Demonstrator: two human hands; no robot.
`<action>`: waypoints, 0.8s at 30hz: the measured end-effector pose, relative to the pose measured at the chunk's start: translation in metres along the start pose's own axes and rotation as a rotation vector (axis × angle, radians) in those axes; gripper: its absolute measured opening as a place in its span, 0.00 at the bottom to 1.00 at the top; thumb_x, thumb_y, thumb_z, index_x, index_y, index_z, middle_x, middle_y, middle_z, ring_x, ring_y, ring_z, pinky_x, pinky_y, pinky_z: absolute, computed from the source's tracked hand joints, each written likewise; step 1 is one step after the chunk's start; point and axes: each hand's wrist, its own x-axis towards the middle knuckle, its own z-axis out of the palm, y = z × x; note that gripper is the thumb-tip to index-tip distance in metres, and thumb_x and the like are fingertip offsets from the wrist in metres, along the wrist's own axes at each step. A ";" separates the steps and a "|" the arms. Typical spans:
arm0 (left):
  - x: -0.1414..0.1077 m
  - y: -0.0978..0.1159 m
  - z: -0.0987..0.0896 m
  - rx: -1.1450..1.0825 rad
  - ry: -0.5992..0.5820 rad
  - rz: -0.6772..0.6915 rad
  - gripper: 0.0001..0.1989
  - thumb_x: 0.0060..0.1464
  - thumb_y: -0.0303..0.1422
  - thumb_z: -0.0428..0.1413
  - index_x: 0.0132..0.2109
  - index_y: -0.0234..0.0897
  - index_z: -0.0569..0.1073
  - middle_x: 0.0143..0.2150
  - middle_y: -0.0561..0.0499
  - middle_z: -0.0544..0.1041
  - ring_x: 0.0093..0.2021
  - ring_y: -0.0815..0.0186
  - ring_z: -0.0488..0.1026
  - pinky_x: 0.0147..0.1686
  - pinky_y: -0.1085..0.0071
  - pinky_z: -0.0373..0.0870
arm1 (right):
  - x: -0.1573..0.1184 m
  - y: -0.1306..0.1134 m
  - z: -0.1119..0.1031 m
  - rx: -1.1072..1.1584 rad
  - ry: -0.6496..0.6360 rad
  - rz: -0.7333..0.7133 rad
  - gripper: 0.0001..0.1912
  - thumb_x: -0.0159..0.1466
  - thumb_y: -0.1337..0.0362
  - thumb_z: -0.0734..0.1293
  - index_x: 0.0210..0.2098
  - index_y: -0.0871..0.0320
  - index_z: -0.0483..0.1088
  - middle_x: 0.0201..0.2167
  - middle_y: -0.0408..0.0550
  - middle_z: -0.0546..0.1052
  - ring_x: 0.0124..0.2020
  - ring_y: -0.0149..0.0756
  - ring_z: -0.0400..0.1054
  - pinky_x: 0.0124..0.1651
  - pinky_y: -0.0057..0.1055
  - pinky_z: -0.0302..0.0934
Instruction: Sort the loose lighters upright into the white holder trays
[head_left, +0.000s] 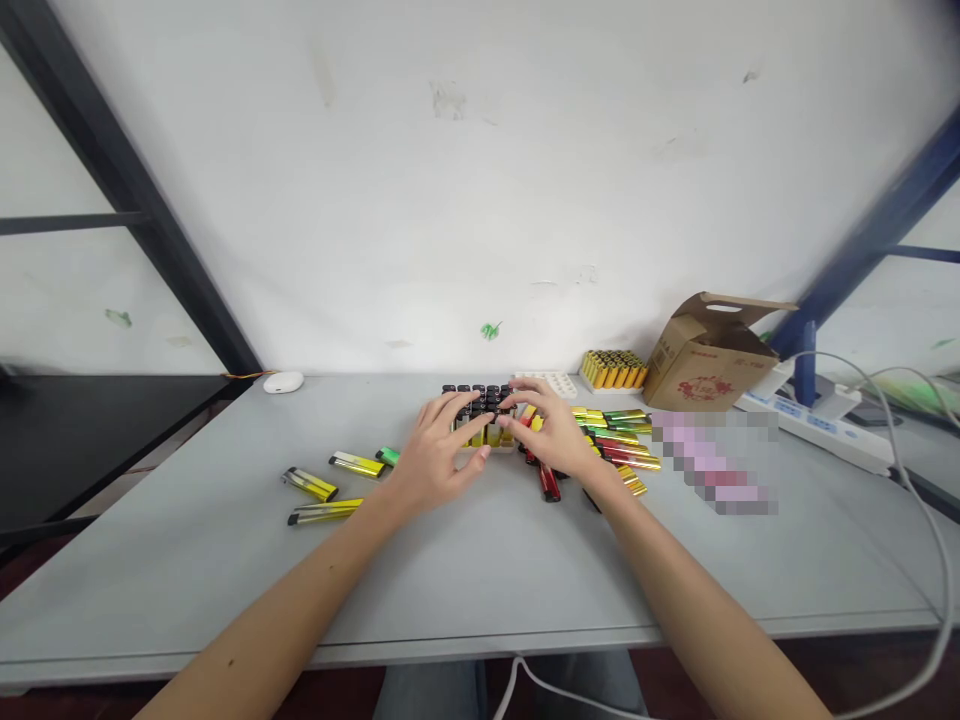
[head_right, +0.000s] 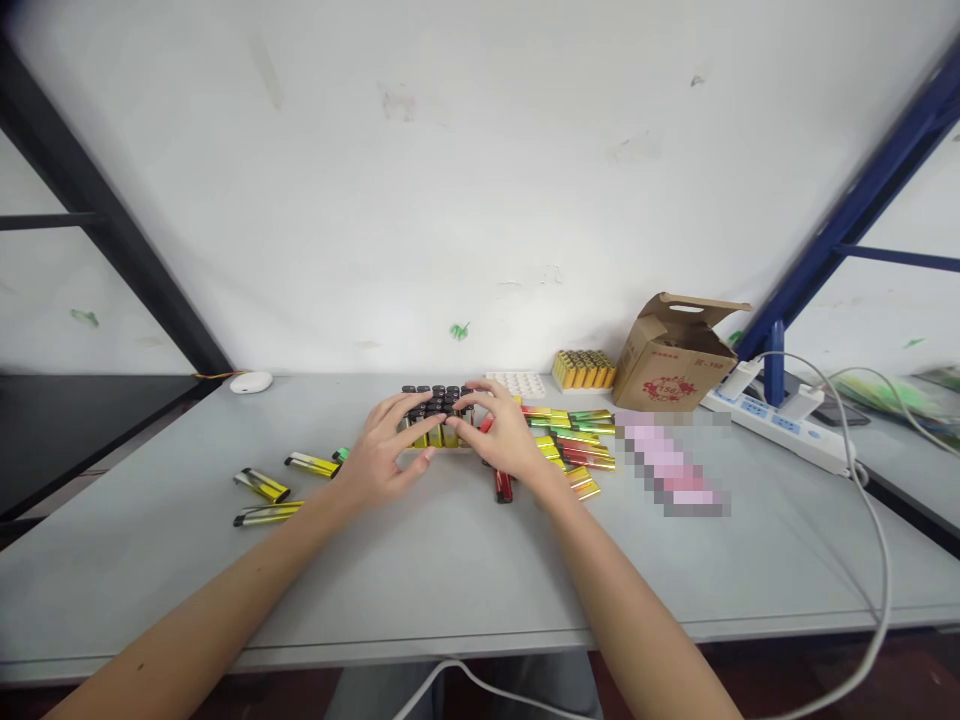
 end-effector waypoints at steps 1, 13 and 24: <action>0.000 0.001 0.001 0.011 -0.016 -0.007 0.21 0.58 0.34 0.53 0.58 0.39 0.71 0.64 0.40 0.63 0.63 0.50 0.57 0.61 0.47 0.57 | 0.002 0.001 -0.003 0.016 0.028 0.008 0.10 0.62 0.56 0.67 0.38 0.52 0.76 0.51 0.50 0.72 0.55 0.44 0.66 0.59 0.44 0.58; 0.001 0.005 0.003 0.135 -0.077 -0.056 0.22 0.60 0.36 0.49 0.59 0.34 0.68 0.66 0.35 0.57 0.66 0.48 0.51 0.62 0.49 0.54 | 0.009 0.048 -0.031 -0.234 0.202 0.273 0.14 0.64 0.62 0.59 0.40 0.59 0.74 0.43 0.54 0.77 0.48 0.45 0.69 0.52 0.42 0.62; 0.000 -0.015 0.004 0.240 0.041 -0.388 0.19 0.62 0.37 0.47 0.56 0.34 0.67 0.60 0.36 0.63 0.62 0.49 0.58 0.59 0.51 0.57 | -0.001 0.059 -0.031 -0.719 -0.157 0.501 0.17 0.62 0.68 0.62 0.50 0.55 0.71 0.47 0.51 0.77 0.51 0.46 0.68 0.51 0.38 0.57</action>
